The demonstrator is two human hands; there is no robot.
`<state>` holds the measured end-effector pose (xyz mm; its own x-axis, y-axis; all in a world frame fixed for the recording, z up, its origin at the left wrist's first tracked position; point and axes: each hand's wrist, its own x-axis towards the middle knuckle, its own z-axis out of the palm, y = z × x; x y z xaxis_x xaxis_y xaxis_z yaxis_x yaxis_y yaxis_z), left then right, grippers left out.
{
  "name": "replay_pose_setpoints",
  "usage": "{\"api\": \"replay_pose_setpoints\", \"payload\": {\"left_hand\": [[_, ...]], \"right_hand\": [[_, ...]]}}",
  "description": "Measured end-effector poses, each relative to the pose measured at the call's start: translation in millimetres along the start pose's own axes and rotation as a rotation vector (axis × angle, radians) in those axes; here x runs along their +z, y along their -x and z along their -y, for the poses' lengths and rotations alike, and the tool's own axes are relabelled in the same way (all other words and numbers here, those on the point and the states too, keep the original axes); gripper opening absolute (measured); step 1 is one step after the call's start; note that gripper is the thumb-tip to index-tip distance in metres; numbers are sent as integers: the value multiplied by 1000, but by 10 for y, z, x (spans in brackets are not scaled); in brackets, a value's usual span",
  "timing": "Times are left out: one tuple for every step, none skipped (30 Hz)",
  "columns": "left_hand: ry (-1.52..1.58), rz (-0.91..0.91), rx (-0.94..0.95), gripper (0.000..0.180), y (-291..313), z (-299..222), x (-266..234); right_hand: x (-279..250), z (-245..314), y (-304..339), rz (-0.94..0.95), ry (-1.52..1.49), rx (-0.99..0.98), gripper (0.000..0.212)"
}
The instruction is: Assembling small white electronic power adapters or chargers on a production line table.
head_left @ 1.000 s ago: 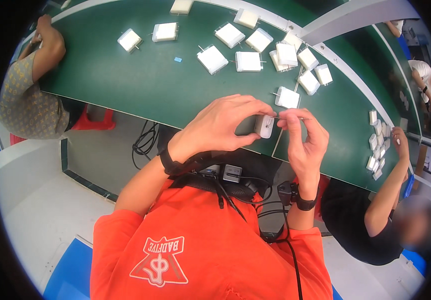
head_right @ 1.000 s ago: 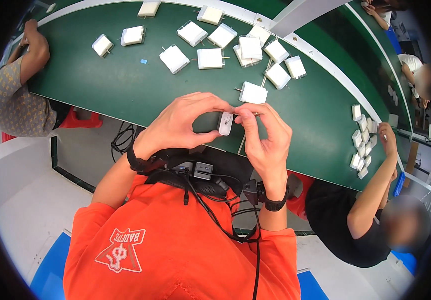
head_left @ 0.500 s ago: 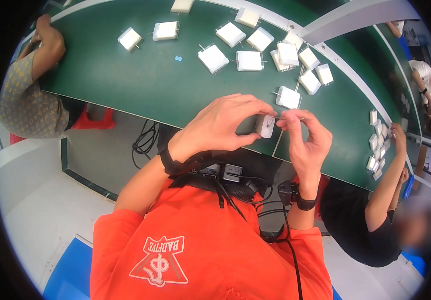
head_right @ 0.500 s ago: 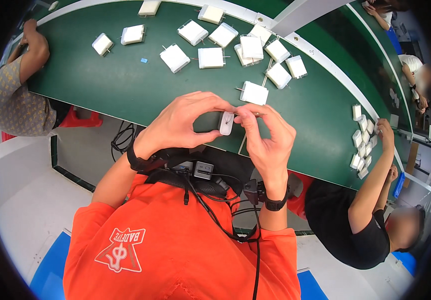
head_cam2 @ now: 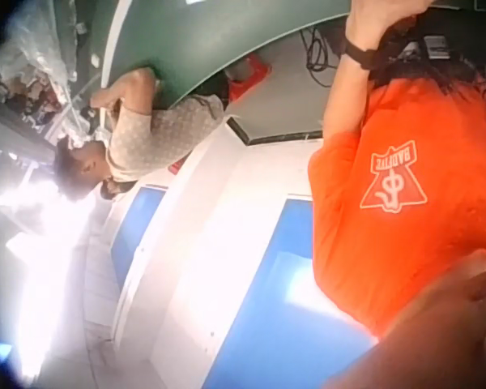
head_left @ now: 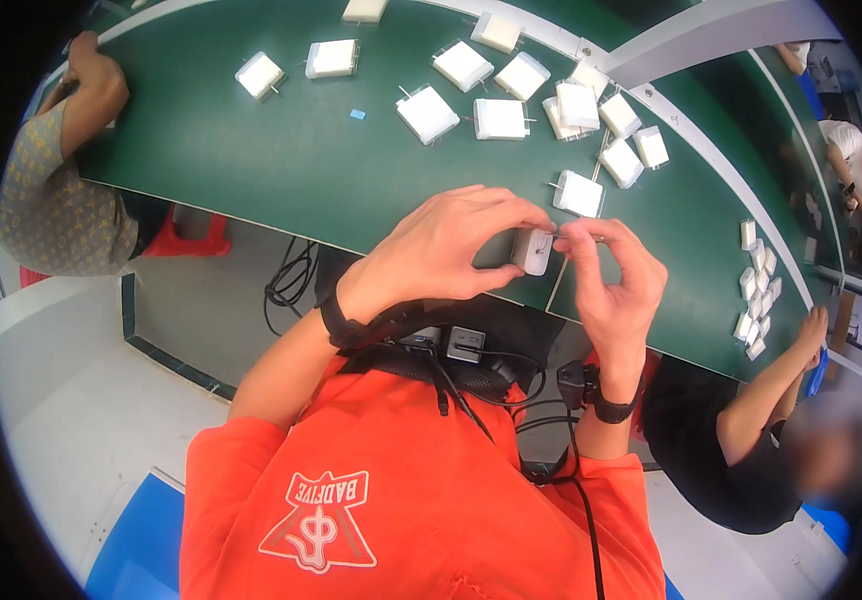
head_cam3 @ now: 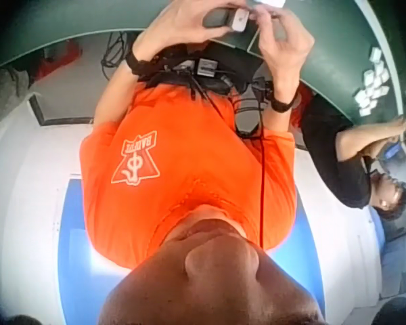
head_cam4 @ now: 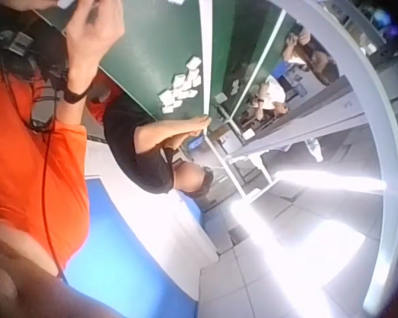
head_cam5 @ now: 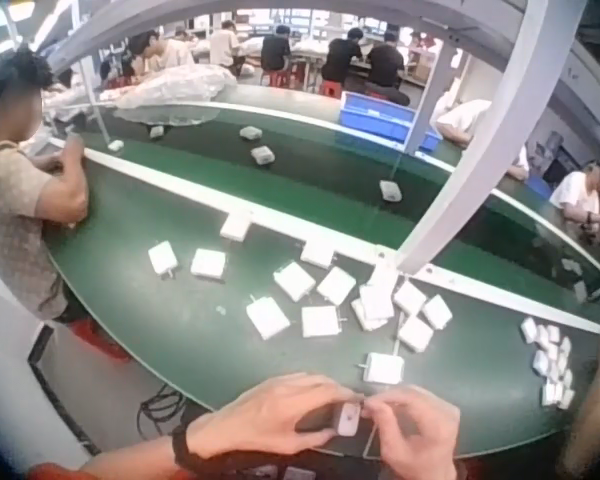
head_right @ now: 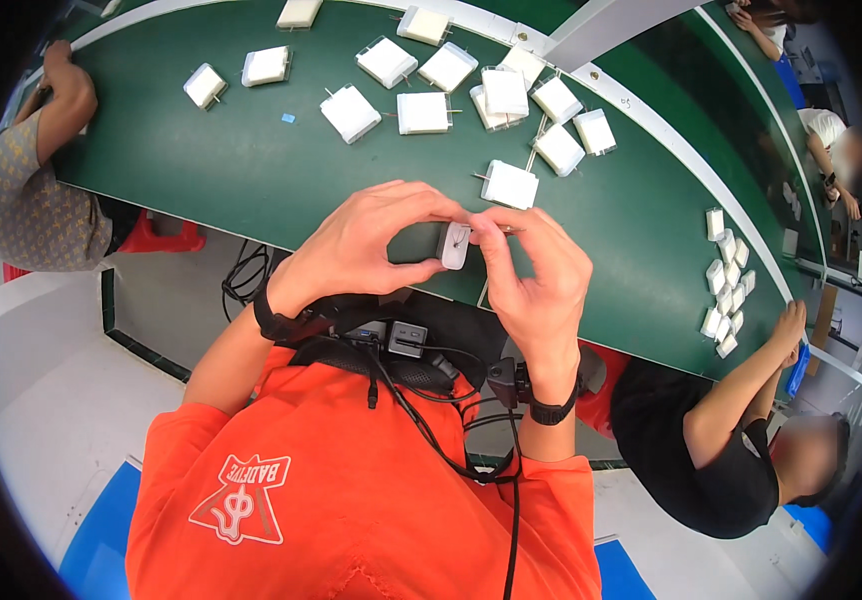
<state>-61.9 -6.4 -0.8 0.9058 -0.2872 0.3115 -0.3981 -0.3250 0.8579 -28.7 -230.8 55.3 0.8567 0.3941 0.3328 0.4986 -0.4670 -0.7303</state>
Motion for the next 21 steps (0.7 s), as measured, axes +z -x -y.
{"api": "replay_pose_setpoints", "payload": {"left_hand": [[1,0,0,51,-4,-2,3],[-3,1,0,51,-10,-6,6],[-7,2,1,52,-16,-11,9],[-8,4,5,52,-19,-10,8],[-2,13,2,51,-17,-4,6],[2,23,0,51,-17,2,6],[-1,23,5,51,-12,11,8],[4,6,10,50,-3,19,15],[9,-10,14,50,2,21,13],[8,-9,20,50,4,14,10],[-3,10,11,50,9,7,5],[-14,28,1,51,11,5,3],[-17,26,1,51,14,11,6],[-7,14,-7,51,17,23,18],[3,2,-16,52,19,30,24],[2,-2,-19,52,14,20,17],[0,24,-17,52,5,4,2],[-1,51,-15,52,4,-1,-7],[2,53,-14,52,-1,3,0],[-4,42,-1,52,-8,7,9],[-9,32,12,52,-15,10,20]], "right_hand": [[-9,16,-5,11,49,-39,4],[1,28,-11,10,49,-39,4],[25,43,-23,24,96,-58,3],[43,52,-37,36,144,-77,4],[46,55,-50,31,146,-78,4],[46,57,-65,39,139,-73,5],[54,63,-93,47,130,-70,9],[56,87,-143,42,130,-74,9],[50,130,-217,98,9,139,13],[40,149,-270,153,-111,353,18],[31,122,-313,149,-110,351,18],[15,83,-356,186,-175,438,22],[14,62,-379,226,-243,524,26],[24,55,-345,192,-277,489,25],[57,55,-295,195,-278,487,25],[101,61,-236,13,-267,371,24],[121,76,-186,-169,-254,255,23],[64,65,-146,-184,-157,219,21],[22,41,-127,-185,-154,222,21],[-11,10,-105,-198,-157,166,23],[-55,-27,-87,-211,-158,111,24]]}}
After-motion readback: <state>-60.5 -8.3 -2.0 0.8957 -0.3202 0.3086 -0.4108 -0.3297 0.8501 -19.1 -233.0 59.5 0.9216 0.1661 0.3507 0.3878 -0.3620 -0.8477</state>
